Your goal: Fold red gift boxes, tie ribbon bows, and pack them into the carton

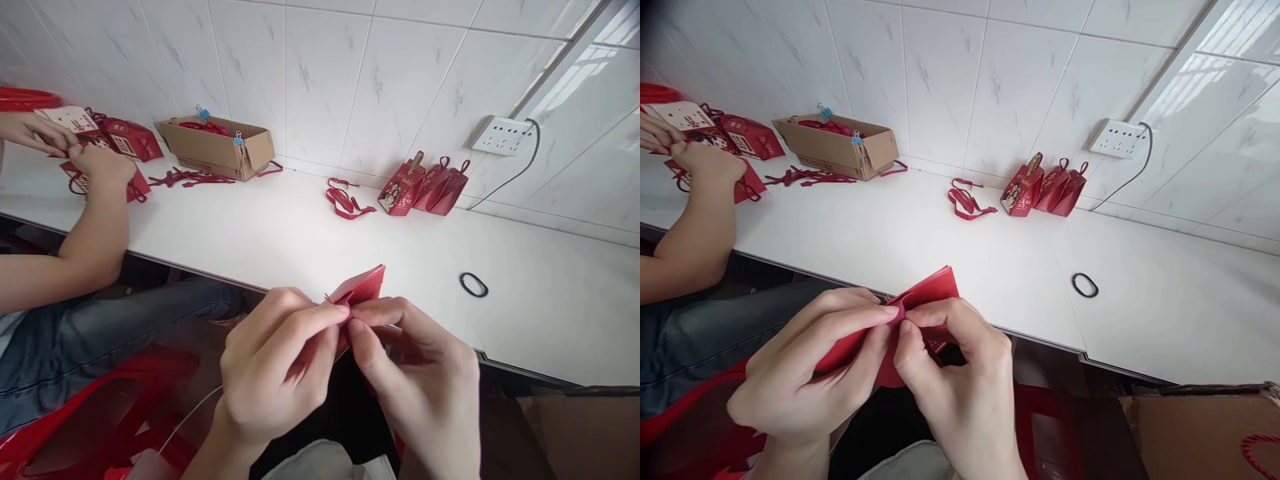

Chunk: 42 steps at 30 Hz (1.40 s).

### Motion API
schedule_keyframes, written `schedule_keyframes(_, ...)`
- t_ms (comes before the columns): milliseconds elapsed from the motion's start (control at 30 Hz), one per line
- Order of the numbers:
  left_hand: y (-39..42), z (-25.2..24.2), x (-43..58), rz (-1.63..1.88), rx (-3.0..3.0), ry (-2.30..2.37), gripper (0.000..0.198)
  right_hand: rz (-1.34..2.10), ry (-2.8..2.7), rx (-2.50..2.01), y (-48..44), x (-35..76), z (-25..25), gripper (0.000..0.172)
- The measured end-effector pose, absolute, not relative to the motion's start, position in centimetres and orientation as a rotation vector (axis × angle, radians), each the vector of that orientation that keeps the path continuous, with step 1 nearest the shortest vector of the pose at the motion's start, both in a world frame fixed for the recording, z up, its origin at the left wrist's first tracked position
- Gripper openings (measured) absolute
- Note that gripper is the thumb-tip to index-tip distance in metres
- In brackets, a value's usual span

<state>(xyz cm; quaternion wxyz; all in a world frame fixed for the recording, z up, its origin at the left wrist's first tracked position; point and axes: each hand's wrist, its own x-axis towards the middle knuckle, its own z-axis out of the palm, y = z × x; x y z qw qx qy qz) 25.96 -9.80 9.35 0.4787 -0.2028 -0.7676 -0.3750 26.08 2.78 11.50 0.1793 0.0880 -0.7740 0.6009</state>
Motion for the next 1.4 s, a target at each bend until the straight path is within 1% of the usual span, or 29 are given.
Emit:
schedule_keyframes(200,-8.1,9.4,24.1,-0.889,-0.718,-1.835,0.017,1.636,-2.338,0.137,5.4,26.2,12.5,0.013)
schedule_keyframes(300,-6.6,10.1,22.9,-0.892,-0.843,-1.788,0.017,1.547,-2.258,-0.023,6.8,26.2,12.8,0.017)
schedule_keyframes(400,-5.0,11.0,21.8,-0.9,-0.964,-1.745,0.019,1.49,-2.111,-0.154,8.5,26.2,12.8,0.018)
schedule_keyframes(533,-3.3,11.8,20.5,-0.913,-1.064,-1.689,0.021,1.461,-2.026,-0.11,11.0,26.4,12.7,0.017)
schedule_keyframes(667,-1.9,12.0,19.8,-0.9,-1.103,-1.651,0.022,1.294,-2.039,-0.078,11.9,27.1,12.6,0.007)
schedule_keyframes(833,-0.7,12.4,19.9,-0.935,-1.166,-1.592,0.025,1.136,-2.059,-0.013,11.8,27.6,12.7,0.009)
schedule_keyframes(1133,0.4,12.5,20.1,-0.998,-1.257,-1.534,0.026,1.241,-2.024,-0.069,12.2,27.9,12.4,0.008)
schedule_keyframes(1400,0.9,12.3,20.2,-1.054,-1.289,-1.514,0.025,1.513,-2.013,-0.12,12.9,28.2,13.2,0.012)
